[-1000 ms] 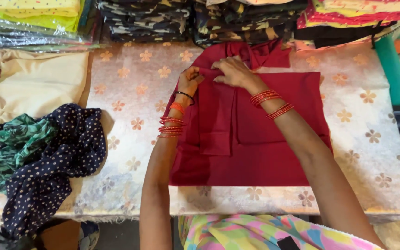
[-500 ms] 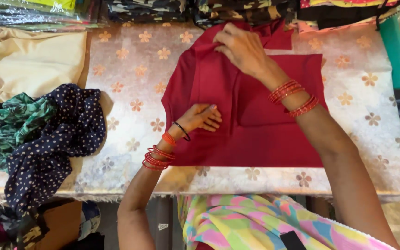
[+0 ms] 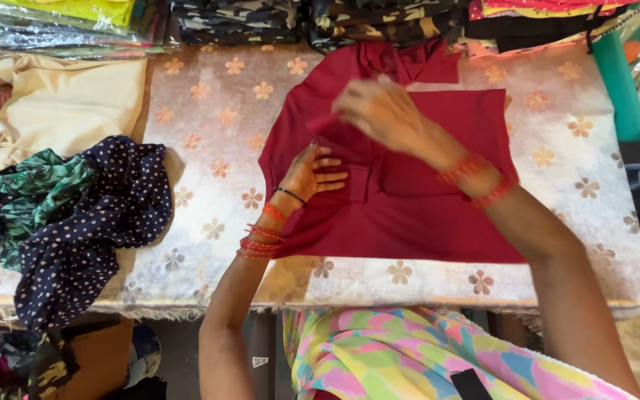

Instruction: Folding various pieces of clothing on a table in a workspace.

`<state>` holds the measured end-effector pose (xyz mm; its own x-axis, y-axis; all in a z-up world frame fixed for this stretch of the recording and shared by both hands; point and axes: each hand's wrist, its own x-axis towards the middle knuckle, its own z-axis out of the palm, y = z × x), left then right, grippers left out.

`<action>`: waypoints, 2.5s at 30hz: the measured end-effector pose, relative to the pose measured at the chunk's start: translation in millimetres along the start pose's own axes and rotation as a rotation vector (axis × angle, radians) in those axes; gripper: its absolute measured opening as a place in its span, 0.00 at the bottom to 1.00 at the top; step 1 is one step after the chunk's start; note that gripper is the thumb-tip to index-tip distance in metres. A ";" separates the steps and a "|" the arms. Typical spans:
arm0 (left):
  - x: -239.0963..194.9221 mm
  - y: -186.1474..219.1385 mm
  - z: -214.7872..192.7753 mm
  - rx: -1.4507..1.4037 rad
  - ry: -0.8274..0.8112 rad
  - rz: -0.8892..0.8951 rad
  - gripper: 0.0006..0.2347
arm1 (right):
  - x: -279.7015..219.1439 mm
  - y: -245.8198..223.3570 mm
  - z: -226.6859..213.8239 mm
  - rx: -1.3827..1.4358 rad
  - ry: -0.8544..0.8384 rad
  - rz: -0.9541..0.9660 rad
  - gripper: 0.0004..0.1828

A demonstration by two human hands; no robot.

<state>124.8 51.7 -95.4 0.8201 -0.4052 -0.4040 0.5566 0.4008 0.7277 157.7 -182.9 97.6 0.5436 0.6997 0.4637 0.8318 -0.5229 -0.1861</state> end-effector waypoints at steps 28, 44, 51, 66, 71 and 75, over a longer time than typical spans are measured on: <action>-181.2 -31.1 -1.3 1.528 0.641 0.737 0.17 | -249.8 -29.3 -31.1 0.607 -0.108 0.450 0.21; -134.0 -29.4 90.7 1.913 0.011 0.791 0.27 | -236.2 -60.0 15.6 0.158 -0.241 0.189 0.34; -163.4 -51.5 46.9 2.026 0.272 0.621 0.27 | -279.9 -35.3 8.0 -0.149 -0.315 0.314 0.35; -187.3 -51.2 44.2 1.802 0.385 0.696 0.29 | -317.0 -32.2 -31.2 -0.185 -0.235 0.509 0.41; -203.4 -57.4 35.0 2.011 0.501 0.490 0.28 | -355.2 -14.0 -37.8 -0.272 -0.242 0.629 0.39; -200.4 -33.8 40.9 2.068 0.496 0.476 0.27 | -352.5 3.4 -50.1 -0.085 -0.180 0.621 0.35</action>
<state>-63.8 85.8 -16.4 0.9620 -0.2482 0.1138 -0.2553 -0.9654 0.0533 -36.7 -455.7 -23.0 0.9367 0.3217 0.1386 0.3492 -0.8877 -0.3002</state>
